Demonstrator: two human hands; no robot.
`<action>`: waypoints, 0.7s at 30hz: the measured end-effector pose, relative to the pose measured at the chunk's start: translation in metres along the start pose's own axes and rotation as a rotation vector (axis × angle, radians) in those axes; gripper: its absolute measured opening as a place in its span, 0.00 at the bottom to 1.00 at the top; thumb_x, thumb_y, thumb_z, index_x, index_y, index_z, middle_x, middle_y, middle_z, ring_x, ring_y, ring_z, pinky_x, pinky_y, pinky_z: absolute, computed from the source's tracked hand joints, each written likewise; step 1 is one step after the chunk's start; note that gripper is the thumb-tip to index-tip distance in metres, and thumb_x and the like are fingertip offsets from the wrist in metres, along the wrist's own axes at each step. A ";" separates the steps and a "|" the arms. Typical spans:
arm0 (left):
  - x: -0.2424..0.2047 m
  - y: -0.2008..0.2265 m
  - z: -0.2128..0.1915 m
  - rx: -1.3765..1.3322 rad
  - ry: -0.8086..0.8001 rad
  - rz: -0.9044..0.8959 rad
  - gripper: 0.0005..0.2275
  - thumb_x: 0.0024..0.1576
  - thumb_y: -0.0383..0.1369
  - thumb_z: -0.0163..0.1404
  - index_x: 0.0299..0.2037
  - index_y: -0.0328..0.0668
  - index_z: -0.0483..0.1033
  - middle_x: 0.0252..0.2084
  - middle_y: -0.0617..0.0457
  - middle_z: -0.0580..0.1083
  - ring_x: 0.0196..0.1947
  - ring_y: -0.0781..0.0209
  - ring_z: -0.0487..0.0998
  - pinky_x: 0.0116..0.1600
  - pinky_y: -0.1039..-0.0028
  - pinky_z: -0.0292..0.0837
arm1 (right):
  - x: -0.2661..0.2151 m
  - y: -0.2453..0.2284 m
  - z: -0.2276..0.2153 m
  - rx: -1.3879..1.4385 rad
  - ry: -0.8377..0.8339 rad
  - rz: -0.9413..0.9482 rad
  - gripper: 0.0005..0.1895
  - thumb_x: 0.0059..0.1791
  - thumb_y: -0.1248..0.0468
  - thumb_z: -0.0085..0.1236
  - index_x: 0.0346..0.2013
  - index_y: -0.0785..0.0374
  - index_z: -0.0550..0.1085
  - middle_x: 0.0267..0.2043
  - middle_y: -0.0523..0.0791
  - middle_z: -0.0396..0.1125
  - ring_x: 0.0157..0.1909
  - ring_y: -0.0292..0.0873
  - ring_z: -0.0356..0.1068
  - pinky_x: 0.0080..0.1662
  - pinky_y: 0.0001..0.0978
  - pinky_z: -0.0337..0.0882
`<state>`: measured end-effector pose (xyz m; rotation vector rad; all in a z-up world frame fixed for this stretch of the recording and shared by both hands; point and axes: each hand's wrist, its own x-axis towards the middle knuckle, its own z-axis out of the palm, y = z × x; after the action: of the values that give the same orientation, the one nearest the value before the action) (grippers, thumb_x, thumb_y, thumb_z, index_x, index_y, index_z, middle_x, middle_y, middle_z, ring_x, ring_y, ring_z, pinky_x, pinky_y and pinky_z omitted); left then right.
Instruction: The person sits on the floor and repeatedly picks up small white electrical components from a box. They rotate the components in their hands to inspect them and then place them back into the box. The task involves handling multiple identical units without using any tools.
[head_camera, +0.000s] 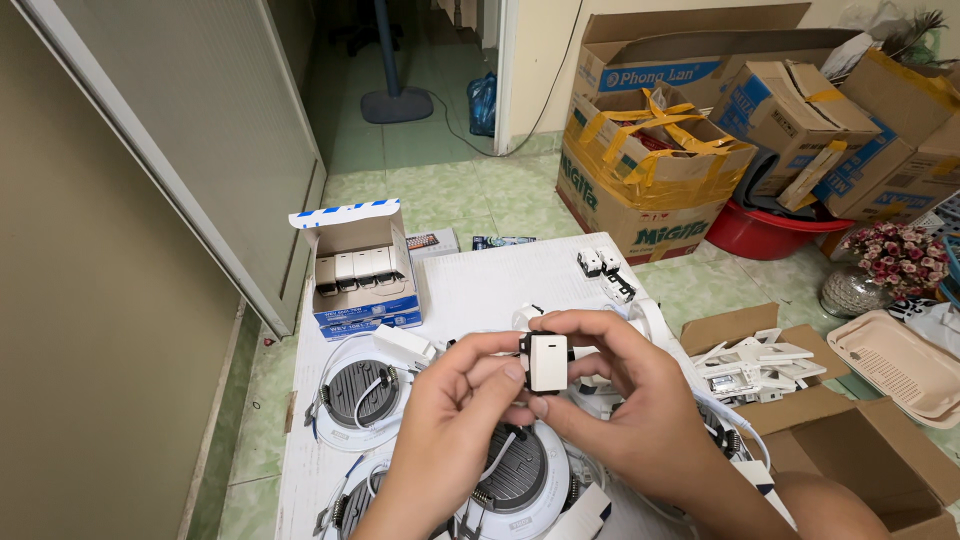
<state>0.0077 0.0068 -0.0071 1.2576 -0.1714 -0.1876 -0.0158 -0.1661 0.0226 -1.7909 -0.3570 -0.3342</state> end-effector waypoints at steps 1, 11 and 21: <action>0.000 0.000 0.000 0.039 -0.014 -0.017 0.13 0.60 0.30 0.52 0.52 0.34 0.81 0.34 0.42 0.84 0.28 0.58 0.82 0.38 0.75 0.81 | 0.000 0.001 0.000 -0.006 -0.001 -0.010 0.26 0.41 0.72 0.68 0.53 0.62 0.77 0.54 0.44 0.76 0.52 0.35 0.76 0.50 0.25 0.80; -0.002 0.008 0.001 0.087 -0.014 -0.045 0.14 0.61 0.34 0.50 0.50 0.34 0.83 0.29 0.44 0.80 0.29 0.58 0.84 0.36 0.72 0.82 | -0.001 0.004 0.001 -0.052 -0.020 -0.003 0.26 0.39 0.71 0.70 0.53 0.60 0.78 0.49 0.41 0.75 0.47 0.33 0.73 0.47 0.24 0.78; -0.004 0.019 0.000 0.202 0.043 -0.130 0.12 0.61 0.37 0.51 0.37 0.36 0.83 0.19 0.47 0.71 0.21 0.58 0.80 0.29 0.74 0.77 | -0.002 0.006 0.005 -0.121 -0.075 -0.155 0.25 0.39 0.71 0.69 0.51 0.58 0.78 0.53 0.42 0.75 0.51 0.34 0.75 0.45 0.23 0.79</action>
<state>0.0049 0.0129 0.0112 1.4737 -0.0723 -0.2605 -0.0150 -0.1629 0.0151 -1.9024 -0.5406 -0.4060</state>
